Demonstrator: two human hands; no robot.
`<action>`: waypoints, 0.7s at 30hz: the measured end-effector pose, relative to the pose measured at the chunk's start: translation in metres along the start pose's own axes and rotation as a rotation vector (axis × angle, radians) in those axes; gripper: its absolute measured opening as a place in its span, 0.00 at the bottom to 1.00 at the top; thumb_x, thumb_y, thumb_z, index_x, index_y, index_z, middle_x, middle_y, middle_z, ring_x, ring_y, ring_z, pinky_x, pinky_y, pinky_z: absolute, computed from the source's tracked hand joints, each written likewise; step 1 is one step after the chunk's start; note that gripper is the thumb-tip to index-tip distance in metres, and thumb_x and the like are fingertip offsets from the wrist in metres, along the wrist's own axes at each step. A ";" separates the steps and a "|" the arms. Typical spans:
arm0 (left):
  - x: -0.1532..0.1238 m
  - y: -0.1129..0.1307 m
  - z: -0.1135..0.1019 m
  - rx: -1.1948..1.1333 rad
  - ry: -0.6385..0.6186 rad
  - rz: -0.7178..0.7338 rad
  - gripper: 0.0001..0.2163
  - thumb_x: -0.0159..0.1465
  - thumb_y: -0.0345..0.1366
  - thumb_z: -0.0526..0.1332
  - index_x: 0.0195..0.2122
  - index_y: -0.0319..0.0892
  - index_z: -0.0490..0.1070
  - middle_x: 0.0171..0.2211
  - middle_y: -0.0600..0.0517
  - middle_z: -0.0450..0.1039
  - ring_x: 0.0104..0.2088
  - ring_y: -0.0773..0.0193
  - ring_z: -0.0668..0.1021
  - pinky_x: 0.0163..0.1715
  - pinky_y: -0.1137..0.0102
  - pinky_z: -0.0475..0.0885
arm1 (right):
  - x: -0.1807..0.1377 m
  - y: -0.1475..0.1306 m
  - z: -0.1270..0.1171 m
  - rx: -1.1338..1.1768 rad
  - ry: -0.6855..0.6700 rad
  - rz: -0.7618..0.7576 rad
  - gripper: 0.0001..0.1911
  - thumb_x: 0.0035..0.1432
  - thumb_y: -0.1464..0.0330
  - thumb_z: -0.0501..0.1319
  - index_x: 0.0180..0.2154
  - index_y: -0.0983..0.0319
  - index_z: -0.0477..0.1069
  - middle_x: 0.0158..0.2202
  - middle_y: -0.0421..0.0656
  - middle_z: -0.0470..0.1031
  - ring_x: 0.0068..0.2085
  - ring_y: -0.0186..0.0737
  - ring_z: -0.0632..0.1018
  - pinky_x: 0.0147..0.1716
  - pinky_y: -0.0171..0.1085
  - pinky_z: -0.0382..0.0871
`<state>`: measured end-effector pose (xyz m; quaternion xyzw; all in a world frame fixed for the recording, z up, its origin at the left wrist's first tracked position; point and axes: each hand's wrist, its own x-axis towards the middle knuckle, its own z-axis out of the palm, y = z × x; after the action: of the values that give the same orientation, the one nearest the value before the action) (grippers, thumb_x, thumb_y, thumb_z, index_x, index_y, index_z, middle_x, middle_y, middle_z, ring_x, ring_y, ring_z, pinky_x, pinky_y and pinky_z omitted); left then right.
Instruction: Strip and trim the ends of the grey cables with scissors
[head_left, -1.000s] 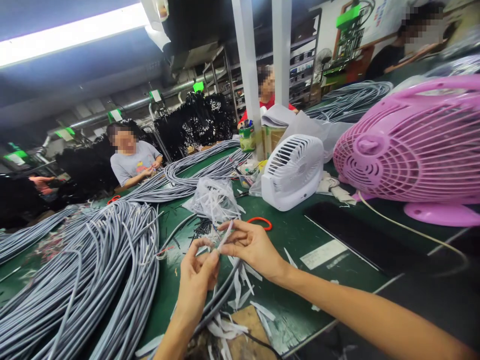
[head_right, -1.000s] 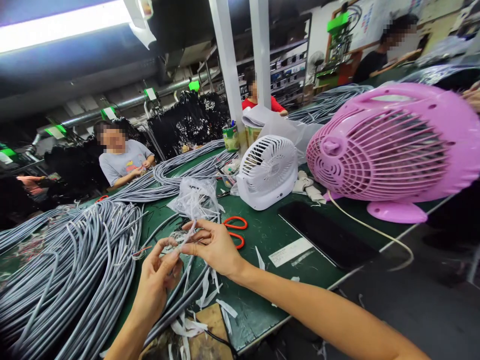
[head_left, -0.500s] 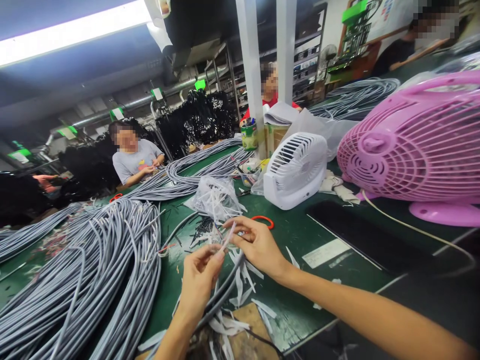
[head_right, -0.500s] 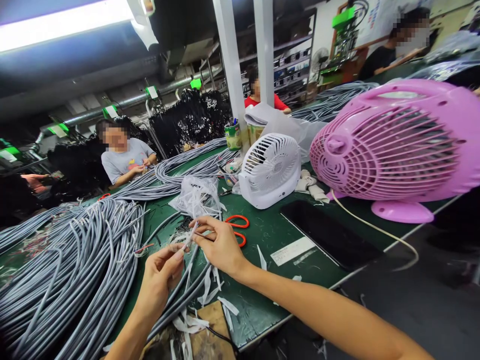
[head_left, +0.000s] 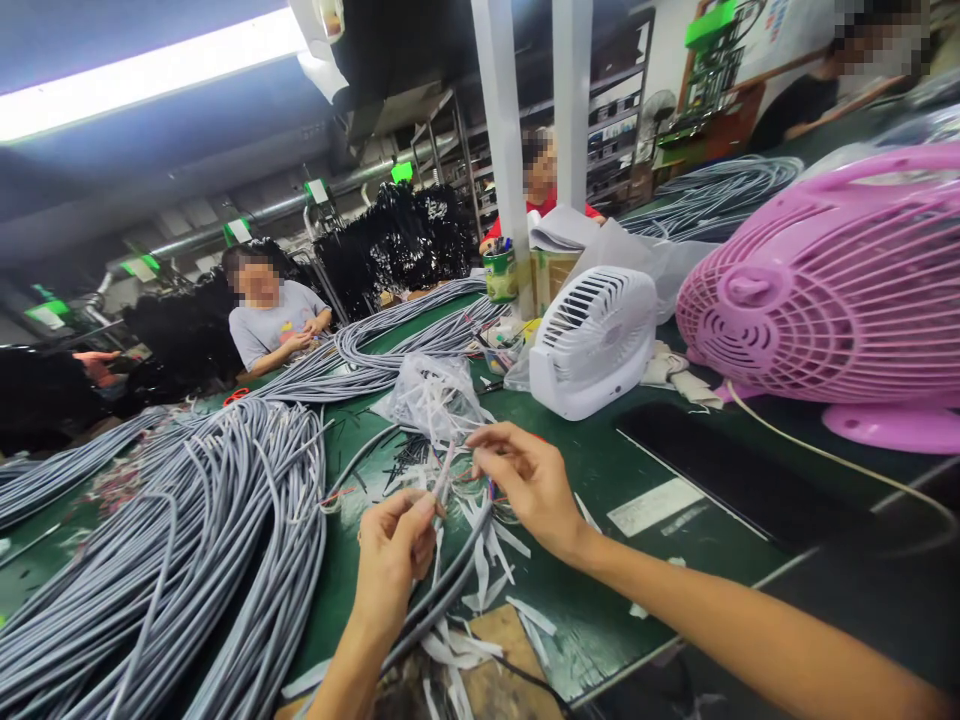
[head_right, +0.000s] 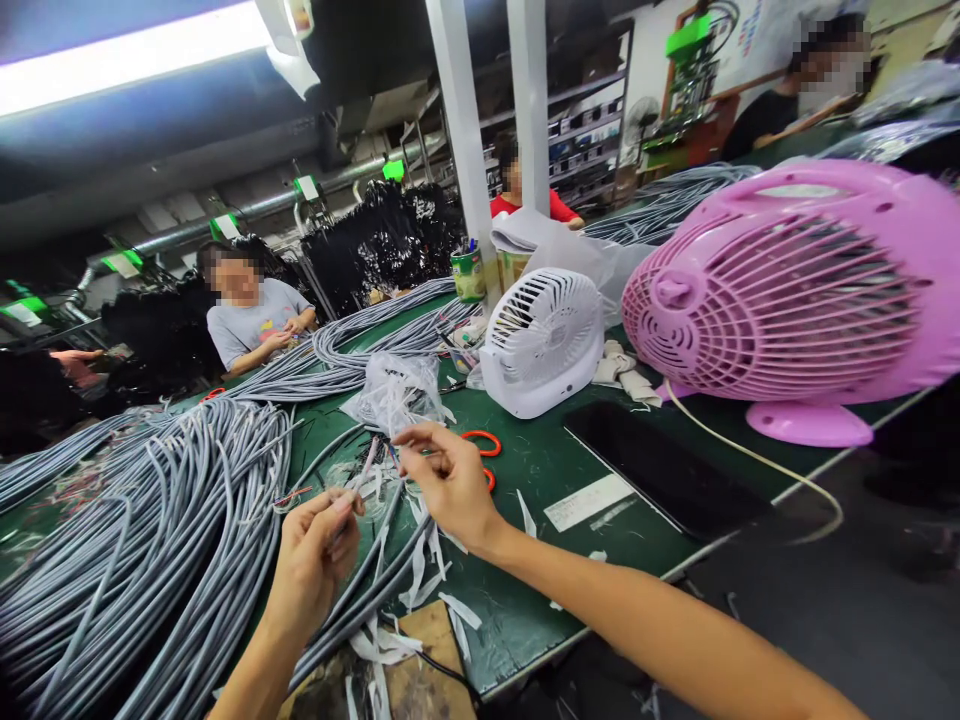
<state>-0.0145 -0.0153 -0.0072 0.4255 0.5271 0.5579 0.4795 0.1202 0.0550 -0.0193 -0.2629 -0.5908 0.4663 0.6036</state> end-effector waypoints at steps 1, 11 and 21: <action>0.001 0.000 0.000 0.003 0.005 -0.010 0.18 0.47 0.50 0.64 0.21 0.37 0.67 0.11 0.62 0.47 0.12 0.78 0.50 0.11 0.79 0.43 | -0.004 -0.001 0.001 -0.014 -0.056 -0.025 0.08 0.50 0.66 0.56 0.31 0.62 0.69 0.23 0.40 0.70 0.22 0.32 0.70 0.18 0.30 0.60; 0.000 -0.006 -0.003 0.064 0.003 0.016 0.21 0.51 0.54 0.60 0.20 0.37 0.68 0.10 0.62 0.45 0.12 0.77 0.48 0.11 0.78 0.43 | -0.007 -0.001 0.004 -0.238 -0.340 -0.127 0.06 0.53 0.69 0.54 0.32 0.63 0.69 0.22 0.37 0.69 0.15 0.24 0.56 0.14 0.28 0.48; 0.001 -0.006 -0.001 0.019 -0.123 -0.024 0.18 0.53 0.49 0.61 0.33 0.36 0.73 0.11 0.63 0.45 0.12 0.78 0.48 0.10 0.78 0.43 | -0.009 -0.002 0.001 -0.341 -0.251 -0.276 0.08 0.55 0.69 0.54 0.31 0.63 0.71 0.24 0.40 0.70 0.18 0.29 0.61 0.19 0.31 0.56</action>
<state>-0.0145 -0.0149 -0.0136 0.4570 0.5069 0.5199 0.5137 0.1204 0.0465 -0.0215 -0.2179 -0.7615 0.3023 0.5304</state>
